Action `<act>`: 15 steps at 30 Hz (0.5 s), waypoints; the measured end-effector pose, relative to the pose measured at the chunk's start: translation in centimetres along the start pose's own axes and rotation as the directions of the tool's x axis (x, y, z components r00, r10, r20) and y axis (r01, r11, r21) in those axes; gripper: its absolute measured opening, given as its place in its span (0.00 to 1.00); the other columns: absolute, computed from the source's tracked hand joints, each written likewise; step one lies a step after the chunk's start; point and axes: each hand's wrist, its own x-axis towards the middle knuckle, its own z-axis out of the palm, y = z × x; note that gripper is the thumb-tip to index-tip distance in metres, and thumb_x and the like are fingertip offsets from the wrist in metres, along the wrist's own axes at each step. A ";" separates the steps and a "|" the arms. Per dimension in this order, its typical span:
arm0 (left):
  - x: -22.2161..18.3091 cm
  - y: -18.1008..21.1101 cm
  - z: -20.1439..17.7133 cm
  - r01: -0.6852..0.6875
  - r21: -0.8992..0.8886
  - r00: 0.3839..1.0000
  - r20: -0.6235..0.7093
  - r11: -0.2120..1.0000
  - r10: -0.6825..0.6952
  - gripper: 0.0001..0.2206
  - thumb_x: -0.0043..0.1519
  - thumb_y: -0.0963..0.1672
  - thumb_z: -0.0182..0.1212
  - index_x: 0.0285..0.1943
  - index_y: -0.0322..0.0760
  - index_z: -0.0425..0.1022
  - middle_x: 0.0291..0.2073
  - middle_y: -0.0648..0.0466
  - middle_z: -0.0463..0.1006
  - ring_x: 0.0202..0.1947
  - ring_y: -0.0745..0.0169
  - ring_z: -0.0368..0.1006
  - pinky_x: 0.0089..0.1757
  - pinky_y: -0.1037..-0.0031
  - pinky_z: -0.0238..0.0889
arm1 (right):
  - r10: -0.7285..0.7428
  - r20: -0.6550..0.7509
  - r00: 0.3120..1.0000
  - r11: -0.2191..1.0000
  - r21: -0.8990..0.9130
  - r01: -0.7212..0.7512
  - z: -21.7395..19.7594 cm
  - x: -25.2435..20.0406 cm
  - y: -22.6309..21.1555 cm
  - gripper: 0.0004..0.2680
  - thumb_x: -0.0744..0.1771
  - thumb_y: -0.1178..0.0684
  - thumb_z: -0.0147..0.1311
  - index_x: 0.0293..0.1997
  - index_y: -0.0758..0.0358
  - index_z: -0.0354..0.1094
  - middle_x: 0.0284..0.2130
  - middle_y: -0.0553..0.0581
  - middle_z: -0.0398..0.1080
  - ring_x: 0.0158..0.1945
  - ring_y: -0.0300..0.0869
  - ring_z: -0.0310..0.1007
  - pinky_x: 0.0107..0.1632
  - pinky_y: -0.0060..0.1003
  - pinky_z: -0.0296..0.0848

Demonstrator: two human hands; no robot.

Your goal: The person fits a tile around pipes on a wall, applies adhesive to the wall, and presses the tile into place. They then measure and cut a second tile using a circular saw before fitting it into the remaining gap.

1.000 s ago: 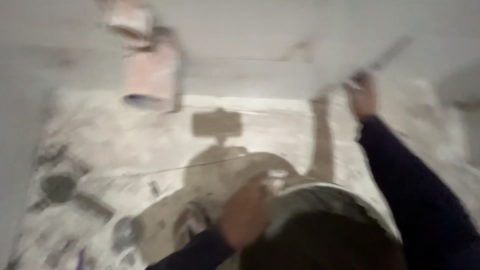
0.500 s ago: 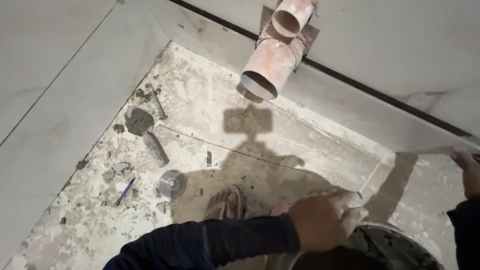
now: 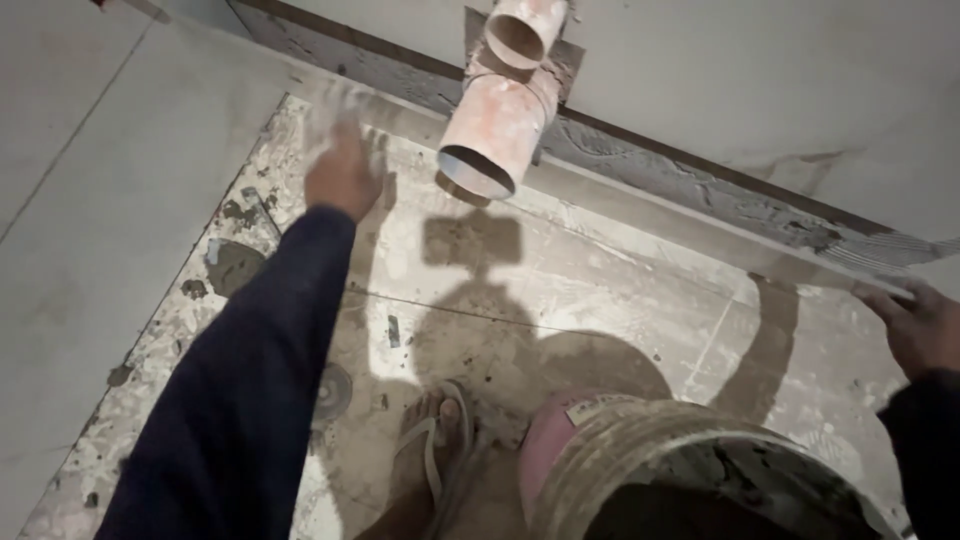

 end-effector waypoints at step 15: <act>11.9 -4.9 3.3 -0.617 0.577 0.698 0.087 0.535 0.711 0.11 0.63 0.42 0.55 0.51 0.48 0.81 0.37 0.46 0.82 0.40 0.43 0.79 0.37 0.54 0.72 | -0.251 0.174 0.952 0.967 0.013 0.253 1.1 -1.3 10.3 0.09 0.70 0.58 0.54 0.57 0.66 0.74 0.55 0.59 0.75 0.48 0.37 0.76 0.52 0.30 0.73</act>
